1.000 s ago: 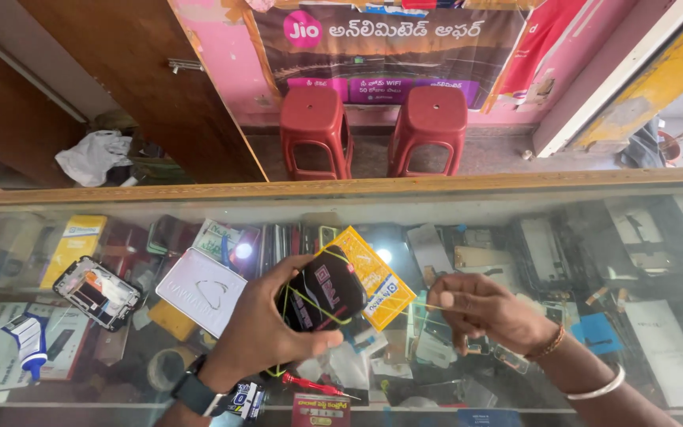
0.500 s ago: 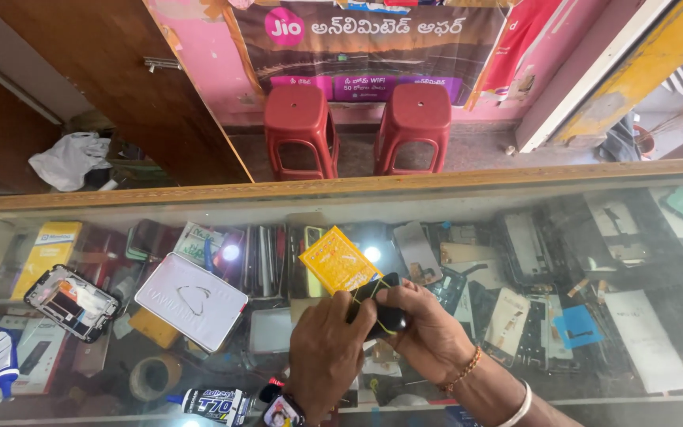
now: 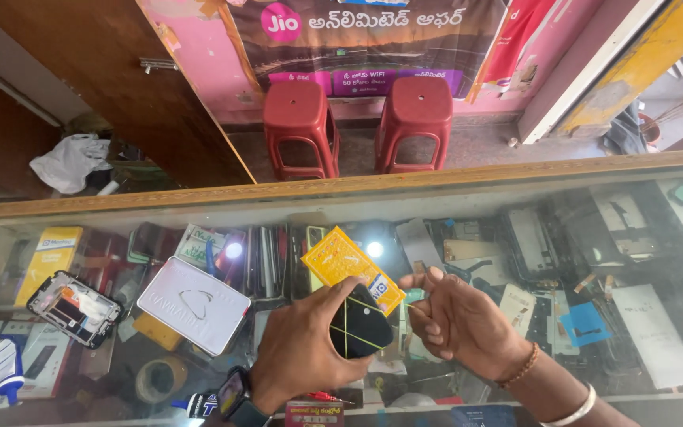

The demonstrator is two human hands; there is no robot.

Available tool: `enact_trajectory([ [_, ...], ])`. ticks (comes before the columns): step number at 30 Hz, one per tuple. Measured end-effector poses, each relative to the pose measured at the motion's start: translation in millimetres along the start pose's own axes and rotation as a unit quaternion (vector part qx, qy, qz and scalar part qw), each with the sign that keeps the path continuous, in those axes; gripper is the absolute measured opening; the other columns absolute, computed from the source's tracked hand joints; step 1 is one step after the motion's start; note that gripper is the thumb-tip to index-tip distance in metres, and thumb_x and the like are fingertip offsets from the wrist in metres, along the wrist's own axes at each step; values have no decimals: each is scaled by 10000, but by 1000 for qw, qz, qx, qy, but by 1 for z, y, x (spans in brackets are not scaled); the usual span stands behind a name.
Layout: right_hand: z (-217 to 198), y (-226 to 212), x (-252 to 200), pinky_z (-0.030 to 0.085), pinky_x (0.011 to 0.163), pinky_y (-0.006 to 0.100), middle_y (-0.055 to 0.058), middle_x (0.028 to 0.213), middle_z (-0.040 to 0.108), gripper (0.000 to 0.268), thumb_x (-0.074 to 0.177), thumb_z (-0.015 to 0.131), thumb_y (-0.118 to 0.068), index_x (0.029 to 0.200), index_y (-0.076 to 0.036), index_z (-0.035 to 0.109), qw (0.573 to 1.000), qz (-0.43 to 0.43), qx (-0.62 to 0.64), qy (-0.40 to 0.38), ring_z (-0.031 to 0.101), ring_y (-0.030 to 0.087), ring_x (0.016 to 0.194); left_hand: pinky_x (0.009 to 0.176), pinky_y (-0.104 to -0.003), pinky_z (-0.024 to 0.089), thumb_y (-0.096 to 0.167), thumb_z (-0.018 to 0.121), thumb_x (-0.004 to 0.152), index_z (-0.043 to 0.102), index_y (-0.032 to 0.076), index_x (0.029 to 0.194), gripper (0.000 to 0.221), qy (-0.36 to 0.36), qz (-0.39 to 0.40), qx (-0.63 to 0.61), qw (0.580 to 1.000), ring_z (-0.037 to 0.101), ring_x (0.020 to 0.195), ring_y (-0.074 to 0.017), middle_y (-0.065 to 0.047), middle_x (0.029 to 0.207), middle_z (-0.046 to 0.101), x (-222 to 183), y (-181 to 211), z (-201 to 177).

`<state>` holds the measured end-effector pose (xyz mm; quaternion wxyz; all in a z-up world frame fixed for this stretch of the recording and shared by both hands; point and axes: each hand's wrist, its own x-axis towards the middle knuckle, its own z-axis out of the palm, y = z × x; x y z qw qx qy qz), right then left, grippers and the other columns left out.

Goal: The person applies adhesive to a phone, wraps rubber bands around it to secure the parts, removes the rubber bands, and tests the new screen by touching the display.

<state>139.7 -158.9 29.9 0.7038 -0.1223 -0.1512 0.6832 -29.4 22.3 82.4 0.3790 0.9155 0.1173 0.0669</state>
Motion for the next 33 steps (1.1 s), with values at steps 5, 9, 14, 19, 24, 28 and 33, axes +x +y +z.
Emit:
enact_trajectory([
  [5,-2,23,2,572,781,341,186,1171,642,252,1078,505,-320,1130,-78,551,986,-59,-66,138,653,242,1059,704,-399,603,284,877,608,576,111,1311,784,149,-55,2,987,766,896,-286,-95,1072,758,11,-13,20],
  [9,10,26,15,491,1057,475,222,1431,578,109,988,533,-152,1073,-86,551,976,-83,-102,174,537,271,1324,655,-434,583,278,880,636,532,105,1375,836,202,-93,85,971,735,858,-318,-118,1055,721,20,-18,37],
  [14,19,31,18,341,1193,432,169,1563,478,221,926,559,-53,1145,-69,538,957,-100,-194,193,434,281,1448,645,-434,584,262,872,678,512,95,1403,827,242,-97,114,959,725,826,-322,-126,1033,689,26,-16,48],
  [19,38,29,18,383,1133,377,150,1545,480,414,989,553,-28,1391,-61,462,914,-38,-370,165,373,182,1488,630,-442,577,281,903,635,504,89,1377,864,260,-117,85,955,728,840,-331,-127,1040,694,27,-8,43],
  [24,74,0,-4,462,1066,375,152,1462,576,455,994,554,-84,1444,-50,496,847,5,-511,149,522,223,1335,776,-386,598,215,863,735,551,76,1321,678,294,-51,-132,945,748,935,-239,-86,1080,728,29,-30,44],
  [28,76,-3,-9,479,1042,372,154,1411,608,420,997,563,-120,1405,-24,534,808,2,-577,120,554,222,1284,850,-310,546,181,752,892,537,80,1435,594,239,-78,-623,740,632,972,-150,-56,1118,642,46,-72,56],
  [33,74,-11,-36,500,1012,369,155,1348,648,395,1001,573,-166,1355,8,581,794,-11,-589,148,593,221,1220,896,-402,521,394,553,1110,469,27,1452,508,180,19,-829,529,632,1009,-261,-223,1224,634,61,-90,63],
])
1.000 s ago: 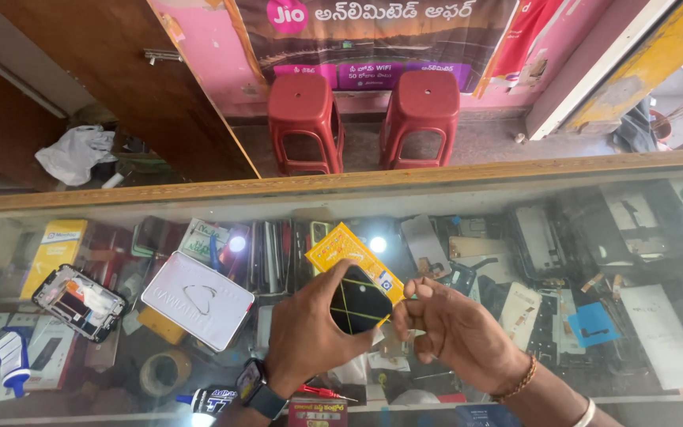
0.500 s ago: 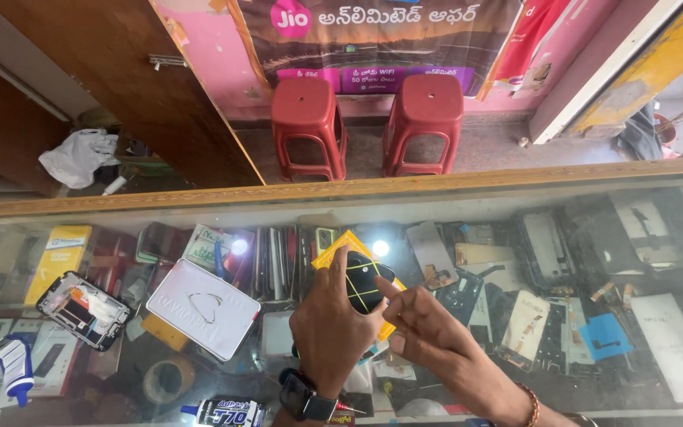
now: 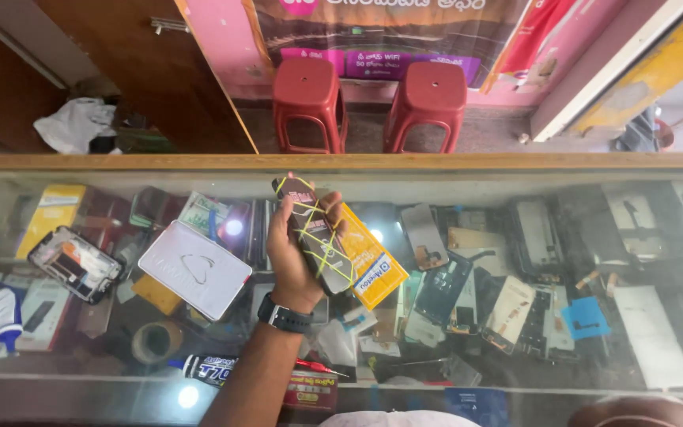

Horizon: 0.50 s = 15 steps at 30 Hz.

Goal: The person applies adhesive to a phone, wraps rubber bands around it to secure the parts, removes the rubber bands, and tests the new screen by touching the display.

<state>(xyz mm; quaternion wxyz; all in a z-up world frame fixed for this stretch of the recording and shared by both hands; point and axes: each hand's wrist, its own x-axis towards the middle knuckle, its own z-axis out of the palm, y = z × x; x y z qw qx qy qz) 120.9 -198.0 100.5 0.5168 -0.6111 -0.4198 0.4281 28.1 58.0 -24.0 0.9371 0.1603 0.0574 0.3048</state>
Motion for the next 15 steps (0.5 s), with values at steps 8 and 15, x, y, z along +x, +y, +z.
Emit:
enact_trajectory([
  [8,0,-28,-2,534,964,364,158,1247,712,407,1007,590,-239,1276,59,657,976,-154,141,-52,655,220,1117,1096,-523,462,515,404,1005,361,193,1526,614,27,53,25,998,548,1328,-378,-168,1403,584,-1,15,26],
  [15,7,44,99,527,893,283,69,1109,756,440,978,673,-271,1265,63,664,981,-29,-128,142,651,129,1034,1026,-498,527,503,421,1104,475,-14,1478,640,-35,91,81,992,634,1217,-349,-223,1362,632,-2,0,11],
])
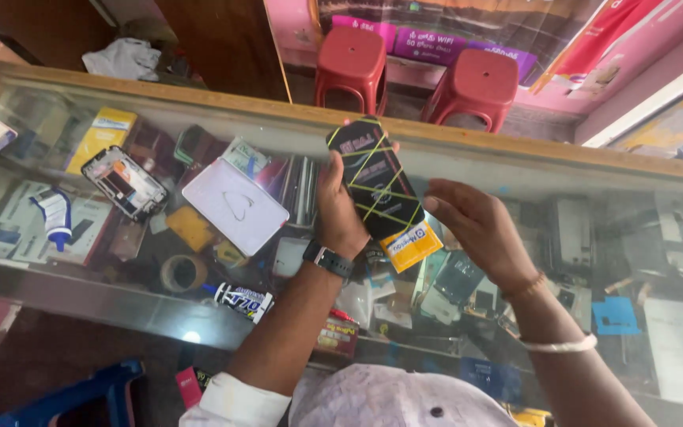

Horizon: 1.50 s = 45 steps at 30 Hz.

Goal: The person applies adhesive to a phone, wraps rubber bands around it to secure the parts, removes the rubber bands, and tests the new screen by touching the display.

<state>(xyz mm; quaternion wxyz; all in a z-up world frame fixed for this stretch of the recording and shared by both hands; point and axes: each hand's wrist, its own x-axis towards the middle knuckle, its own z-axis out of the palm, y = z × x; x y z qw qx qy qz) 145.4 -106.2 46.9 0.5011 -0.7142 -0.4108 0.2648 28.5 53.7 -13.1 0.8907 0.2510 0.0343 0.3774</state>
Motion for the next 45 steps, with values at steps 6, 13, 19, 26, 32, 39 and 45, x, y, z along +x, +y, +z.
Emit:
enact_trajectory([
  [6,32,31,16,586,702,266,74,963,752,321,976,667,-218,1145,54,696,957,93,253,-110,718,116,813,950,-419,585,471,461,1076,539,5,1404,575,35,-12,31,999,703,1091,-277,-207,1278,682,-4,13,2],
  [13,47,24,1,566,607,269,86,853,764,251,945,691,-150,1061,70,723,979,108,169,-44,722,124,717,896,-414,594,144,745,951,647,-37,1216,335,96,-3,97,991,708,999,-244,-139,1104,714,-1,30,-9],
  [19,65,14,-2,582,582,271,81,725,771,208,889,732,-148,965,38,785,990,116,68,28,698,106,624,824,-357,593,98,766,851,669,39,1127,299,161,-14,80,984,707,906,-209,-82,1006,726,-2,35,-6],
  [26,87,-3,-3,534,538,296,91,635,747,247,866,750,-217,982,1,771,990,100,-60,76,692,101,561,814,-323,541,87,835,794,587,71,1201,477,235,-28,152,960,633,916,-153,-3,1019,641,-2,41,-18],
  [32,93,-9,-9,534,584,301,134,720,748,267,861,776,-213,1032,-7,781,992,31,-107,58,623,155,603,887,-332,541,21,804,773,443,163,1411,746,166,-47,141,975,607,1008,-156,-1,1101,595,-16,53,-20],
  [39,79,-29,31,611,791,260,66,982,809,273,928,612,-81,1157,5,733,992,-117,30,47,763,107,881,945,-352,531,39,767,795,282,224,1596,955,82,-108,101,986,602,1113,-157,-15,1220,595,-25,87,-17],
  [45,96,-45,34,612,703,268,78,919,802,184,868,760,-71,1037,0,774,995,-87,40,14,735,113,817,965,-340,524,77,784,796,222,229,1624,1012,75,-107,91,987,591,1160,-159,-24,1303,579,-30,91,-14],
])
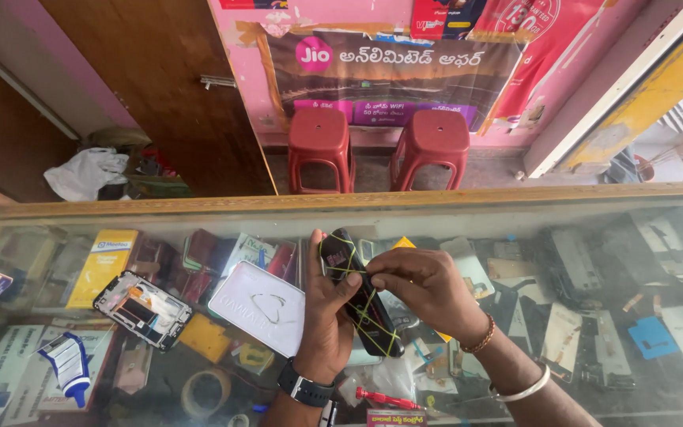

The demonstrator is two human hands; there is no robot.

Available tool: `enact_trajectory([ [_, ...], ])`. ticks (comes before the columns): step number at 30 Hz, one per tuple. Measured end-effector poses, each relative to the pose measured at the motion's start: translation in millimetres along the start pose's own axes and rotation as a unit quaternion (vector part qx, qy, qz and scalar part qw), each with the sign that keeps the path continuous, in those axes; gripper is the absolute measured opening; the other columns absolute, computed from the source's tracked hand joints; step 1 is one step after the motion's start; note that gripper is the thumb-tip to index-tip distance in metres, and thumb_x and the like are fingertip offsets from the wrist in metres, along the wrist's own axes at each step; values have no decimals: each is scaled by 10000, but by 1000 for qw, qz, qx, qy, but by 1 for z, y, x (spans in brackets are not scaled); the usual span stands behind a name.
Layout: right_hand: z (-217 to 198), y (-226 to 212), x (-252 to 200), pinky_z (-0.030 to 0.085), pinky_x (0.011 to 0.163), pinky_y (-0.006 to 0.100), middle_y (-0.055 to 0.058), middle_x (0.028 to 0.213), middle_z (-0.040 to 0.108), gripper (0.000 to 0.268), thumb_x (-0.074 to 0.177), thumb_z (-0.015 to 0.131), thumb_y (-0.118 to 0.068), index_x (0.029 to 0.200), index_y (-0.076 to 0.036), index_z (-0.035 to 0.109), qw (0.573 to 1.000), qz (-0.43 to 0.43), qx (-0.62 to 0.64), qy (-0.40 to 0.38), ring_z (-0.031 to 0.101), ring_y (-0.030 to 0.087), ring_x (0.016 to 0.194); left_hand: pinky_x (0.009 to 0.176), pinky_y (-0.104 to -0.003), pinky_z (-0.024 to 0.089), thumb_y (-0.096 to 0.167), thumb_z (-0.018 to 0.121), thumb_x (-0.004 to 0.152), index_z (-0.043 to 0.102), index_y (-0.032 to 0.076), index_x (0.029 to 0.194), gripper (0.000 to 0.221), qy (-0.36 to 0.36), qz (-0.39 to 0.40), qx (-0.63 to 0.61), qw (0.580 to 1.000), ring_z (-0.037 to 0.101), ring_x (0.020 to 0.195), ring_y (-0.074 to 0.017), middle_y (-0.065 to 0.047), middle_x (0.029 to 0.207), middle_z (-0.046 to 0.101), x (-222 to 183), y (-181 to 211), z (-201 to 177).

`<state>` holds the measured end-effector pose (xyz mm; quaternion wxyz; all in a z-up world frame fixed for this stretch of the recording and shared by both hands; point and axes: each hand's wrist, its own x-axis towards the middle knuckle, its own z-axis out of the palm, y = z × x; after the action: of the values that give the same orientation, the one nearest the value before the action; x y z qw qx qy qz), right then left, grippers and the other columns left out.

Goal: The person applies adhesive to a phone, wraps rubber bands around it to secure the parts, removes the rubber bands, and tests the new screen by touching the display.

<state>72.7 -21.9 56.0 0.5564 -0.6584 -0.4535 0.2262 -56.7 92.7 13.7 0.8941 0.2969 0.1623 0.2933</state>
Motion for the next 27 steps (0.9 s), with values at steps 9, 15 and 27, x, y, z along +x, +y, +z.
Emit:
enact_trajectory([
  [9,-3,-6,-11,607,697,279,69,894,803,116,831,775,-62,940,-25,784,991,-66,-117,8,777,163,763,968,-322,526,97,821,788,282,143,1619,991,16,-3,38,999,590,1123,-159,-37,1263,585,-10,-10,-5],
  [15,-5,0,-17,601,731,274,62,915,794,90,852,760,-34,938,-11,773,989,-97,-111,-19,754,141,793,944,-335,541,94,829,758,295,150,1600,998,20,-17,36,999,609,1086,-161,-44,1227,608,-14,-10,-4],
  [27,-16,-11,5,586,739,270,82,958,773,284,905,685,7,1185,-10,736,994,-99,-50,1,749,136,826,969,-325,540,60,797,777,248,141,1616,1007,-27,-18,67,997,613,1160,-178,-80,1307,605,-18,9,20],
])
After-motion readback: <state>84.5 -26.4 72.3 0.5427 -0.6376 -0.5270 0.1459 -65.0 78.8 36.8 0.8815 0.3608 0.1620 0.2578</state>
